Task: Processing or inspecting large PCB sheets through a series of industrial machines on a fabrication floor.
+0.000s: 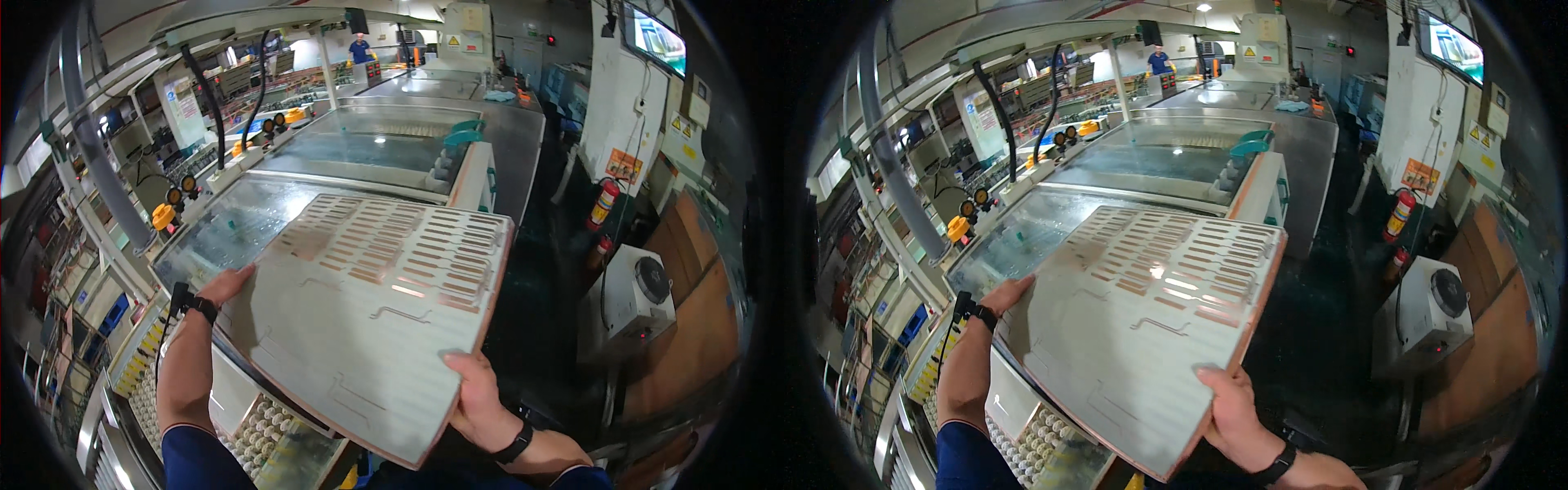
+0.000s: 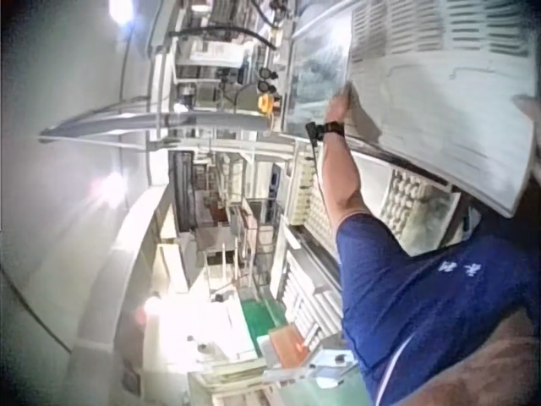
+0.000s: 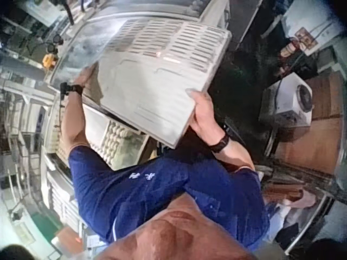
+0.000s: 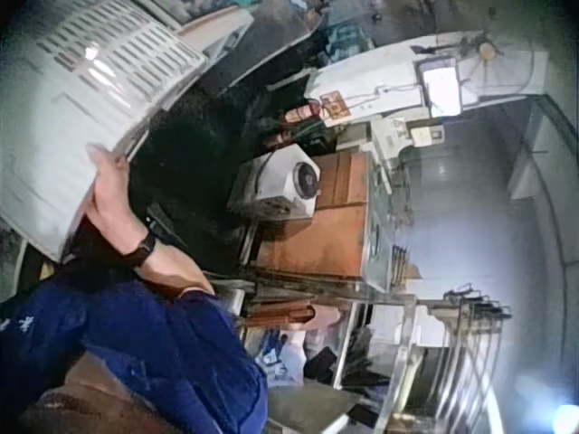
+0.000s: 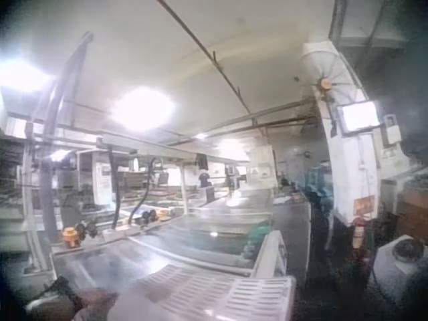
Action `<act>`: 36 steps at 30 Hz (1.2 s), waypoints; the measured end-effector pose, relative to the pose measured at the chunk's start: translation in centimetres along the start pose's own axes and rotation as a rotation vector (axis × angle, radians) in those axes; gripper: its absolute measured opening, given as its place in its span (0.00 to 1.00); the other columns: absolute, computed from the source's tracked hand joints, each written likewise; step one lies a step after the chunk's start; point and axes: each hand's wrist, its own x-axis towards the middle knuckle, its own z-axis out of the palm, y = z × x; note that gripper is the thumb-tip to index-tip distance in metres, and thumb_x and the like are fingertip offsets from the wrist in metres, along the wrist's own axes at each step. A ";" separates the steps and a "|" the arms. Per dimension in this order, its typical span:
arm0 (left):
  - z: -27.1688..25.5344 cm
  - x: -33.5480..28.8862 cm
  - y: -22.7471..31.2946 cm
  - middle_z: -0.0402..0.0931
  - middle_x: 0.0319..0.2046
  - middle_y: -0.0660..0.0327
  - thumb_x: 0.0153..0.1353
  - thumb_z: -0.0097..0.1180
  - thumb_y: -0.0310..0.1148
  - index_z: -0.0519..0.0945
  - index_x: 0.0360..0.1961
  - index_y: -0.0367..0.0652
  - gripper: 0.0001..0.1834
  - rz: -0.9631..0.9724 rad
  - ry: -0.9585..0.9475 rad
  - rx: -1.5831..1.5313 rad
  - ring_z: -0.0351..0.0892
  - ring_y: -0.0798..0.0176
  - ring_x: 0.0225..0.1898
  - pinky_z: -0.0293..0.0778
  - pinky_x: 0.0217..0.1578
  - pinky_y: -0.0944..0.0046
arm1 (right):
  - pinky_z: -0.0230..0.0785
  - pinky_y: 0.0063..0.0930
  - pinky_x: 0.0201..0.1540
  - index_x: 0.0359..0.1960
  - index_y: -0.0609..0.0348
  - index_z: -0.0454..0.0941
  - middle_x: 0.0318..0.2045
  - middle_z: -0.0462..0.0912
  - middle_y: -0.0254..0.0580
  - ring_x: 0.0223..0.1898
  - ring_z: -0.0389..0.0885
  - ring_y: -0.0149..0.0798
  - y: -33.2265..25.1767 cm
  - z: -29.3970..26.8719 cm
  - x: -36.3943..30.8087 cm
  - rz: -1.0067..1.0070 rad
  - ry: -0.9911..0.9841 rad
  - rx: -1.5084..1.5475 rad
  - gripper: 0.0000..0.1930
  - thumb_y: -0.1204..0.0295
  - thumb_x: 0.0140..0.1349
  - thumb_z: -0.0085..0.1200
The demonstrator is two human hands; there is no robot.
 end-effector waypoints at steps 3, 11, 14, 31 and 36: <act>1.0 3.2 -3.8 0.81 0.50 0.43 0.67 0.38 0.66 0.81 0.52 0.34 0.42 -0.053 0.074 0.125 0.79 0.45 0.56 0.68 0.58 0.53 | 0.77 0.43 0.56 0.57 0.71 0.70 0.50 0.80 0.52 0.50 0.83 0.45 0.1 2.0 1.2 0.002 0.018 -0.026 0.21 0.77 0.62 0.51; -2.0 3.7 -3.8 0.83 0.42 0.42 0.66 0.46 0.59 0.84 0.44 0.35 0.34 0.146 0.169 0.352 0.83 0.44 0.46 0.74 0.47 0.51 | 0.80 0.42 0.53 0.57 0.71 0.69 0.48 0.80 0.52 0.48 0.84 0.46 -0.5 1.9 0.8 0.004 -0.007 -0.048 0.21 0.74 0.62 0.48; -5.8 -0.1 1.8 0.81 0.31 0.42 0.63 0.57 0.44 0.82 0.36 0.36 0.19 0.287 0.529 0.359 0.83 0.43 0.34 0.76 0.34 0.48 | 0.80 0.42 0.53 0.56 0.71 0.69 0.47 0.80 0.52 0.47 0.84 0.46 0.0 2.4 0.5 -0.002 0.035 -0.073 0.21 0.74 0.62 0.48; 15.4 -27.1 7.1 0.73 0.57 0.58 0.71 0.51 0.31 0.72 0.60 0.36 0.19 -0.041 0.814 -1.036 0.74 0.65 0.54 0.73 0.48 0.65 | 0.71 0.40 0.52 0.43 0.65 0.81 0.44 0.83 0.53 0.48 0.80 0.53 -18.1 -3.5 15.0 -1.208 0.058 -1.471 0.15 0.65 0.63 0.56; 18.0 -29.9 11.1 0.74 0.54 0.61 0.70 0.53 0.36 0.73 0.59 0.38 0.20 -0.088 0.674 -1.284 0.73 0.66 0.53 0.73 0.49 0.61 | 0.72 0.49 0.48 0.38 0.63 0.83 0.39 0.83 0.59 0.43 0.80 0.61 -19.5 0.1 18.4 -0.962 -0.163 -2.025 0.21 0.54 0.63 0.51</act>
